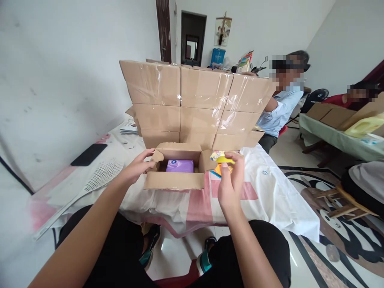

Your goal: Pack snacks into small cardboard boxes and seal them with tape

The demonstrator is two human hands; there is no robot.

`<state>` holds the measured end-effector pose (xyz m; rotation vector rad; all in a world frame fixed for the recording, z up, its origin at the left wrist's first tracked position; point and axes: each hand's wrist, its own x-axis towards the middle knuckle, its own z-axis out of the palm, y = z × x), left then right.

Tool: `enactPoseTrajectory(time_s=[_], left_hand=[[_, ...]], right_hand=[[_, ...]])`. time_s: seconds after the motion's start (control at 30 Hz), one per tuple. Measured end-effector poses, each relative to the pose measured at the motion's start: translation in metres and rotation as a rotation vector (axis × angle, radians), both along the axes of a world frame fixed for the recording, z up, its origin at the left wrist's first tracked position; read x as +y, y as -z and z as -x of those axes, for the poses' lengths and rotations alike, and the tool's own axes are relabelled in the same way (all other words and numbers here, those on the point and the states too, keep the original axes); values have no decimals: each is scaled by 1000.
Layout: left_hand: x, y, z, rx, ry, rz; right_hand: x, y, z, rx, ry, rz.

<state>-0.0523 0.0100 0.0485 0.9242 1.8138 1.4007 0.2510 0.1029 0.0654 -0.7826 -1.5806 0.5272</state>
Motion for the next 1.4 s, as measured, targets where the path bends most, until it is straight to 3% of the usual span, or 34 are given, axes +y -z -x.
enactPoseTrajectory(time_s=[0.13,0.23,0.43,0.6,0.7,0.87,1.1,1.3,1.4], left_hand=[[-4,0,3,-20,70,36],[-6,-2,0,-30,121,26],[-8,-5,-5,-118,183,22],[-3,2,-3,-131,64,-23],[3,9,-2,-150,-4,-38],[11,18,-4,-166,-24,-65],[14,23,-3,-144,-8,-86],[9,13,-6,-36,-10,-44],[2,3,-10,20,61,13]], right_hand=[[14,45,20,0,-173,241],[22,62,25,65,-193,259],[12,48,20,143,-183,89],[0,34,19,129,-271,-18],[2,38,20,103,-275,-2],[10,48,19,-118,-306,-23],[8,45,20,-269,-300,-80],[7,44,20,-279,-315,-61],[5,44,21,-274,-312,-69]])
